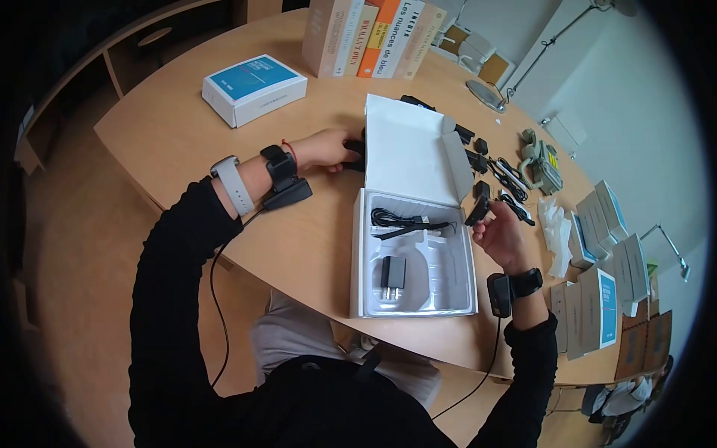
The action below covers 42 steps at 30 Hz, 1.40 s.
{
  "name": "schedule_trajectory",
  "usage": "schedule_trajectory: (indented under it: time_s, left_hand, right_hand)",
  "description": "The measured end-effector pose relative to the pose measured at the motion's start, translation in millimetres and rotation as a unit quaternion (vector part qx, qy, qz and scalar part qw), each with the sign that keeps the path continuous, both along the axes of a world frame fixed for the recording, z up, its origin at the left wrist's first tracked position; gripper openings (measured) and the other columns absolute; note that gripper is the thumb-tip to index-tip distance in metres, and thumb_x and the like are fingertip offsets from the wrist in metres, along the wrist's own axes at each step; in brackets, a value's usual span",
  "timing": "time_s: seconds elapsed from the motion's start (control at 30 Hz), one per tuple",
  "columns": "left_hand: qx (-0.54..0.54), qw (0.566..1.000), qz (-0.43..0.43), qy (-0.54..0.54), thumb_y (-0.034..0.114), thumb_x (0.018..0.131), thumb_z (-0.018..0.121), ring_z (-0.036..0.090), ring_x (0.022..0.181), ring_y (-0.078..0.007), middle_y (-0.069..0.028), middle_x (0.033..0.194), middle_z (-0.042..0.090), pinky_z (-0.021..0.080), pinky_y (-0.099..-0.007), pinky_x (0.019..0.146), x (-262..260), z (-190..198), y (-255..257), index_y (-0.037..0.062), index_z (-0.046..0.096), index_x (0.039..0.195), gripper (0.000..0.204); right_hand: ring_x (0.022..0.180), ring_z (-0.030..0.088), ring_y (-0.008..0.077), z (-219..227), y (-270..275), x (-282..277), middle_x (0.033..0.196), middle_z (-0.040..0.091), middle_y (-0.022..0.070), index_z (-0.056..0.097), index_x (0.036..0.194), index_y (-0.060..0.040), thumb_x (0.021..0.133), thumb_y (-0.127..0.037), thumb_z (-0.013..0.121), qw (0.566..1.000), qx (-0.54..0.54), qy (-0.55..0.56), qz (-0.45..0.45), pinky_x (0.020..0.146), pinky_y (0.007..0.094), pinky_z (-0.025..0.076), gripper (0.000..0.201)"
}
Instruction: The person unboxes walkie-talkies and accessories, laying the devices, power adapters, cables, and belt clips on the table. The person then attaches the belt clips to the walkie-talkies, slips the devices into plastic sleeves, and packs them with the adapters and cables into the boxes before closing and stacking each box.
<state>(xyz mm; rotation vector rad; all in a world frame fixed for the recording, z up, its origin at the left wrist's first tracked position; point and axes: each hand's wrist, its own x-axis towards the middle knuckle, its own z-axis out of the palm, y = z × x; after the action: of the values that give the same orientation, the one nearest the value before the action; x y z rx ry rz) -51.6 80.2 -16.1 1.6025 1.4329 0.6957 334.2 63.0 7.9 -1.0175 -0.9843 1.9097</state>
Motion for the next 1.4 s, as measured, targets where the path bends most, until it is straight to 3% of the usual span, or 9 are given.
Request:
schedule_trajectory:
  time_s: [0.27, 0.47, 0.8, 0.87, 1.07, 1.1, 1.13, 1.2, 1.4]
  left_hand:
    - [0.299, 0.941, -0.035, 0.156, 0.026, 0.083, 0.056, 0.06, 0.092, -0.0361, -0.0206, 0.096, 0.065, 0.047, -0.0374, 0.084, -9, -3, 5, -0.0021, 0.064, 0.099, 0.034]
    - [-0.028, 0.989, 0.094, -0.109, 0.057, 0.085, 0.046, 0.053, 0.059, -0.0124, -0.0053, 0.065, 0.058, 0.042, -0.0265, 0.049, 16, 38, -11, 0.0028, 0.063, 0.08, 0.057]
    - [0.125, 0.956, -0.095, -0.249, 0.006, 0.083, 0.048, 0.057, 0.1, -0.0145, -0.0077, 0.111, 0.06, 0.045, -0.0277, 0.088, 29, 43, -31, -0.0037, 0.051, 0.119, 0.038]
    - [0.13, 0.962, -0.04, -0.238, 0.006, 0.081, 0.057, 0.059, 0.096, -0.0157, -0.0088, 0.109, 0.06, 0.047, -0.028, 0.083, 28, 47, -45, -0.0051, 0.053, 0.117, 0.037]
    - [0.273, 0.958, -0.042, -0.071, 0.005, 0.082, 0.061, 0.061, 0.088, -0.0176, -0.009, 0.097, 0.065, 0.048, -0.0282, 0.078, 31, 50, -116, -0.0003, 0.057, 0.109, 0.027]
    - [0.316, 0.944, -0.082, -0.047, 0.002, 0.079, 0.061, 0.061, 0.092, -0.0208, -0.0104, 0.1, 0.064, 0.047, -0.0294, 0.081, 33, 48, -127, 0.0012, 0.057, 0.11, 0.031]
    - [0.358, 0.926, -0.121, -0.022, -0.002, 0.076, 0.062, 0.06, 0.096, -0.0241, -0.0118, 0.104, 0.063, 0.046, -0.0306, 0.084, 36, 50, -138, 0.0027, 0.058, 0.11, 0.035]
    - [0.401, 0.9, -0.151, 0.077, -0.005, 0.072, 0.061, 0.057, 0.105, -0.029, -0.014, 0.112, 0.059, 0.045, -0.0331, 0.089, 46, 58, -161, 0.0049, 0.059, 0.112, 0.041]
    - [0.379, 0.904, -0.16, 0.115, -0.003, 0.074, 0.061, 0.054, 0.112, -0.0305, -0.0137, 0.118, 0.056, 0.043, -0.0353, 0.094, 39, 40, -175, 0.0066, 0.059, 0.114, 0.041]
  right_hand:
    - [0.06, 0.055, 0.0147, 2, -5, 16, 0.068, 0.056, 0.0039, 0.057, 0.096, -0.0106, 0.089, -0.025, 0.053, 0.985, -0.028, -0.105, -0.135, 0.058, 0.0281, 0.047, 0.016]
    - [0.059, 0.052, 0.0112, 6, -14, 16, 0.071, 0.053, 0.0, 0.049, 0.124, -0.0194, 0.089, -0.02, 0.053, 0.974, 0.053, -0.194, -0.102, 0.054, 0.024, 0.044, 0.035]
    - [0.061, 0.058, 0.0152, -10, -32, 28, 0.069, 0.058, 0.0029, 0.062, 0.09, -0.0068, 0.085, -0.007, 0.049, 0.942, 0.184, -0.268, -0.089, 0.058, 0.0272, 0.049, 0.014]
    - [0.071, 0.06, 0.0229, -1, -39, 20, 0.075, 0.06, 0.0071, 0.062, 0.1, -0.0054, 0.079, -0.001, 0.049, 0.688, 0.425, -0.586, -0.054, 0.066, 0.0308, 0.05, 0.025]
    - [0.098, 0.052, 0.0299, -11, -9, 35, 0.106, 0.056, 0.012, 0.061, 0.109, -0.008, 0.073, 0.0, 0.051, 0.466, 0.657, -0.592, 0.021, 0.079, 0.0382, 0.045, 0.038]
    - [0.095, 0.053, 0.0279, -9, -4, 38, 0.103, 0.057, 0.0101, 0.062, 0.105, -0.0092, 0.073, -0.003, 0.052, 0.576, 0.59, -0.562, 0.061, 0.079, 0.0382, 0.045, 0.034]
    - [0.091, 0.054, 0.0265, 7, -13, 25, 0.094, 0.06, 0.0075, 0.063, 0.1, -0.0096, 0.074, -0.005, 0.054, 0.434, 0.714, -0.547, 0.044, 0.077, 0.0364, 0.046, 0.028]
    - [0.092, 0.054, 0.0251, 4, -1, 22, 0.09, 0.061, 0.0053, 0.063, 0.097, -0.0091, 0.074, -0.009, 0.057, 0.37, 0.642, -0.657, 0.141, 0.076, 0.0339, 0.046, 0.024]
    - [0.079, 0.061, 0.0305, 14, 16, 20, 0.078, 0.062, 0.0147, 0.064, 0.08, -0.0048, 0.069, -0.012, 0.064, 0.39, 0.633, -0.64, 0.191, 0.071, 0.0408, 0.049, 0.013]
